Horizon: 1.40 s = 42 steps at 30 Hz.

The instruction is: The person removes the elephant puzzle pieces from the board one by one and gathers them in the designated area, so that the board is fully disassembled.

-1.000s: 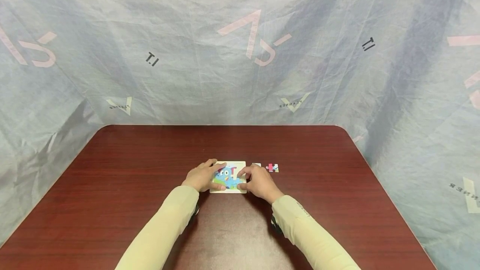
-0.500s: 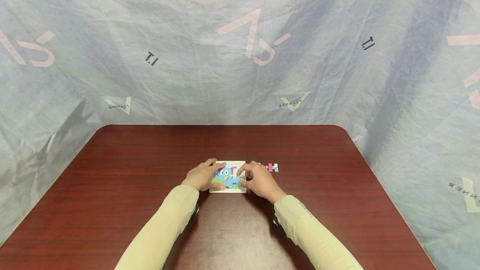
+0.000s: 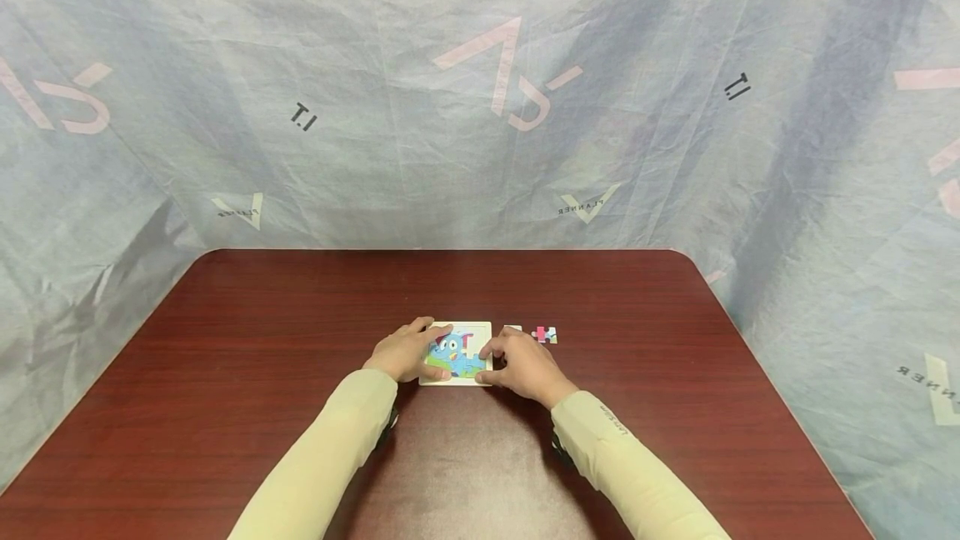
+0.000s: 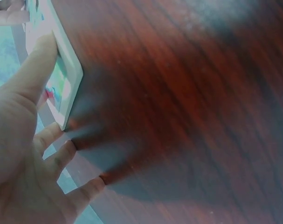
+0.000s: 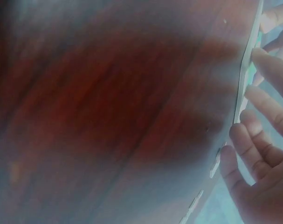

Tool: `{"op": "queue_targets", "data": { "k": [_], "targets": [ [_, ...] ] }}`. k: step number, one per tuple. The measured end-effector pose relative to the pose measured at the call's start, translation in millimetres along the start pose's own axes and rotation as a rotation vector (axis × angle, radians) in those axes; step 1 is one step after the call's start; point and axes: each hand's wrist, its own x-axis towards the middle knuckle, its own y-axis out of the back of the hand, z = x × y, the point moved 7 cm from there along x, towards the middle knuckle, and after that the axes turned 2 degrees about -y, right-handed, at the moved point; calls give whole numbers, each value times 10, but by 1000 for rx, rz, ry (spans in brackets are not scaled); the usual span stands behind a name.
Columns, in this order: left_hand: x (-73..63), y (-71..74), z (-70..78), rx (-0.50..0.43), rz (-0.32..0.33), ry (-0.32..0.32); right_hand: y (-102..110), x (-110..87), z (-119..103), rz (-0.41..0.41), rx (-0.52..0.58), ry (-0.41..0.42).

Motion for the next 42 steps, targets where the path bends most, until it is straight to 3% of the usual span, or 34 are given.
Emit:
{"op": "queue_targets", "data": {
  "k": [8,14,25,35,42],
  "targets": [
    [4,1,-12,-12,6,-3,-12,24,11,-34,7,7],
    [-13,13,1,-12,3,-6,-12,41,-2,-14,-60,34],
    [-7,4,3,-15,-3,-1,0,70,40,-27,-70,-15],
    [-15,12,-2,-29,-4,-1,14,98,26,-41,-72,-3],
    [-24,6,1,-18,-6,-7,126,100,9,-29,-71,-21]
  ]
}}
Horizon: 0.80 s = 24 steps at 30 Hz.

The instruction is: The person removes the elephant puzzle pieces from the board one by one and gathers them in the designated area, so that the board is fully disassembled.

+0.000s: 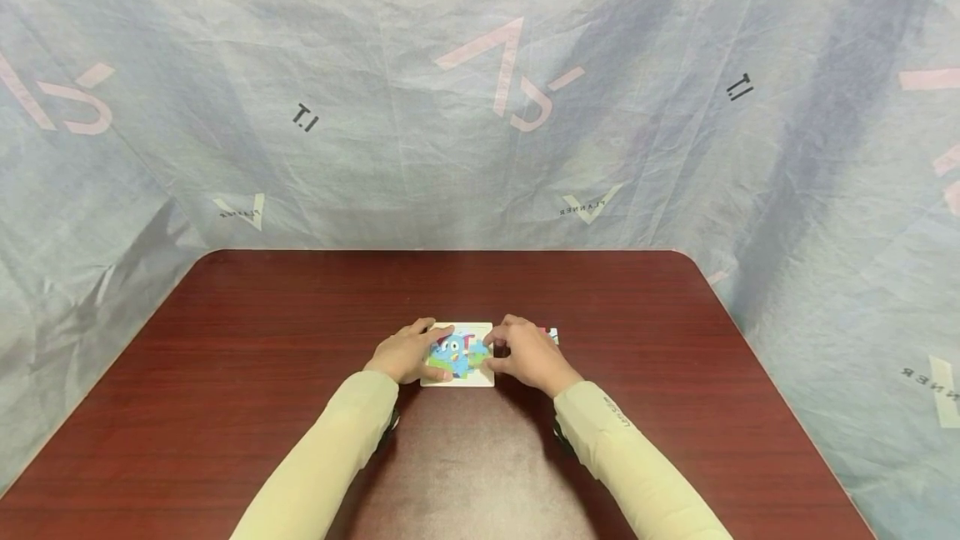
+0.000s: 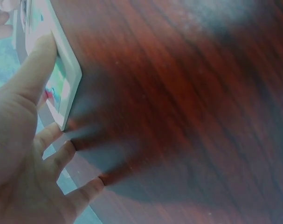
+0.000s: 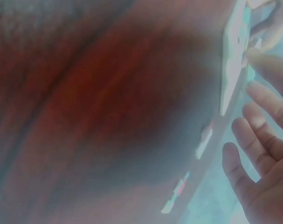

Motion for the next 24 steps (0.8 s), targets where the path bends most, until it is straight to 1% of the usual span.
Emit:
{"op": "queue_targets", "data": {
  "k": [5,11,18,24],
  "targets": [
    [5,4,-4,16,9,-2,85,1,35,9,2,-32],
    [-2,-7,-2,10,17,-4,162,-25,115,3,23,-50],
    [12,-15,-9,-1,23,-5,273,-85,270,19,26,-75],
    [21,-16,-19,-4,25,-2,362,-156,455,30,25,-98]
  ]
}}
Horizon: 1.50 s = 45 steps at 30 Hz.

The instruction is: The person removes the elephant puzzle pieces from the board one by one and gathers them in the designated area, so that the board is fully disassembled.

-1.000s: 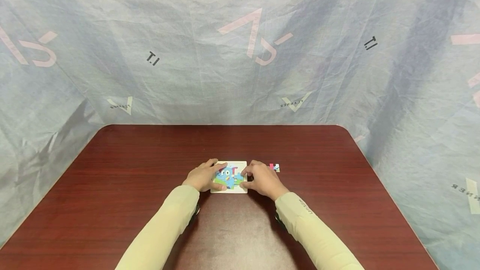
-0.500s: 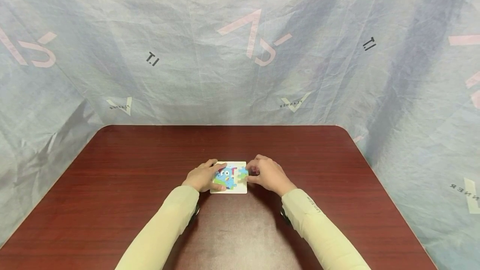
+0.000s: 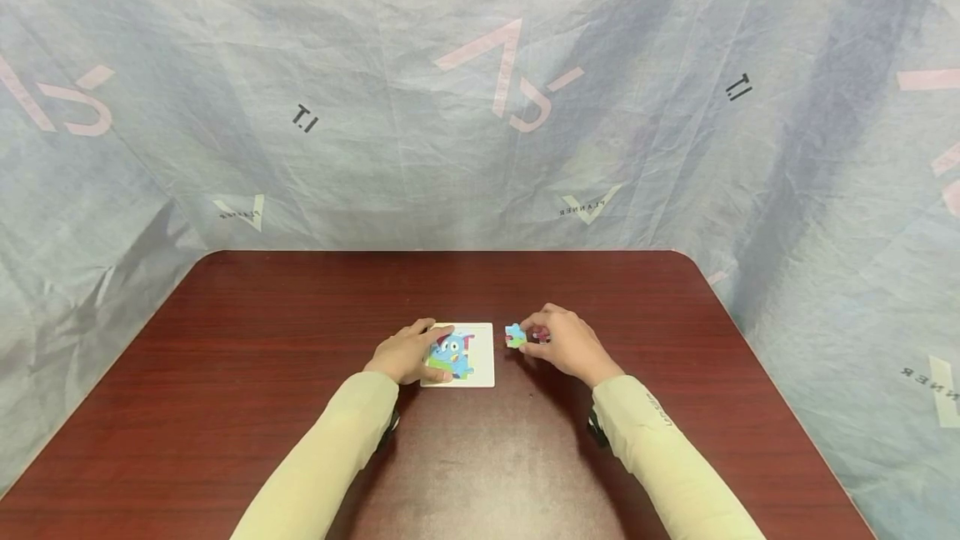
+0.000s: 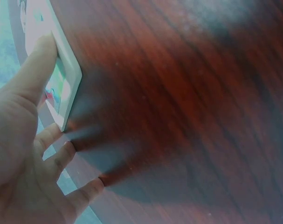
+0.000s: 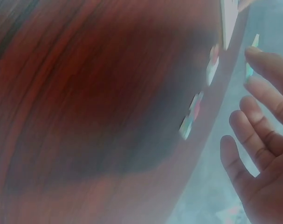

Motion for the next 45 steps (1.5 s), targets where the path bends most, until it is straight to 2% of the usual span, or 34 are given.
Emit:
{"op": "queue_targets", "data": {
  "k": [10,17,22,32,45],
  "targets": [
    [8,-5,1,4,7,-7,136,-104,298,13,-52,-16],
    [9,1,-5,1,11,-1,268,-156,435,50,-68,-37],
    [-10,17,5,-11,8,-3,315,-196,548,36,-92,-68],
    [-52,66,38,-6,0,-4,350,-246,716,11,-102,-92],
    [-71,82,44,-21,0,-6,295,-252,846,-26,-104,-143]
  ]
}}
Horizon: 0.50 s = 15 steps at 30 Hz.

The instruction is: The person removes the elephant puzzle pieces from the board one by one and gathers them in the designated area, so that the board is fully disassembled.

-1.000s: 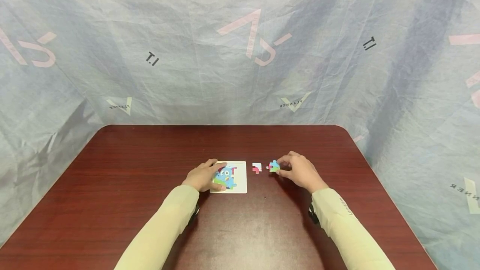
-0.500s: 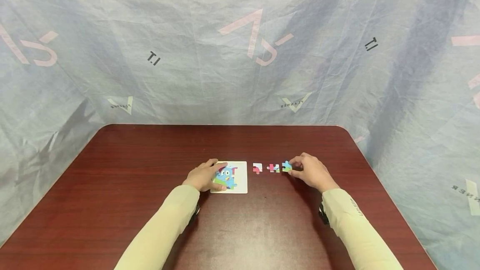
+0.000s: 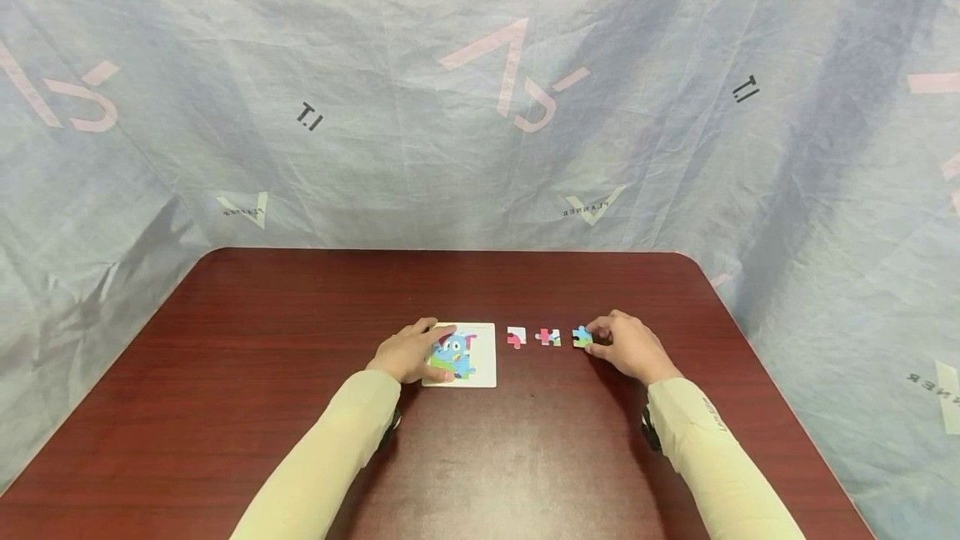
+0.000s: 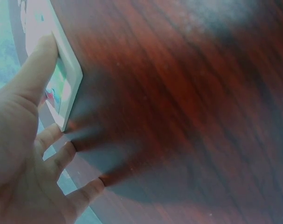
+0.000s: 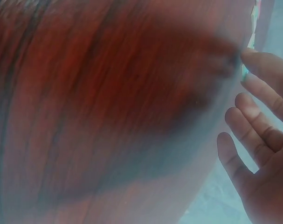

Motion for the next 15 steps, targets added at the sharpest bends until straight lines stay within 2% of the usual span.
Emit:
{"op": "queue_targets", "data": {
  "k": [15],
  "targets": [
    [7,-10,0,-1,15,-14,-28,33,10,3,-10,16]
  ]
}}
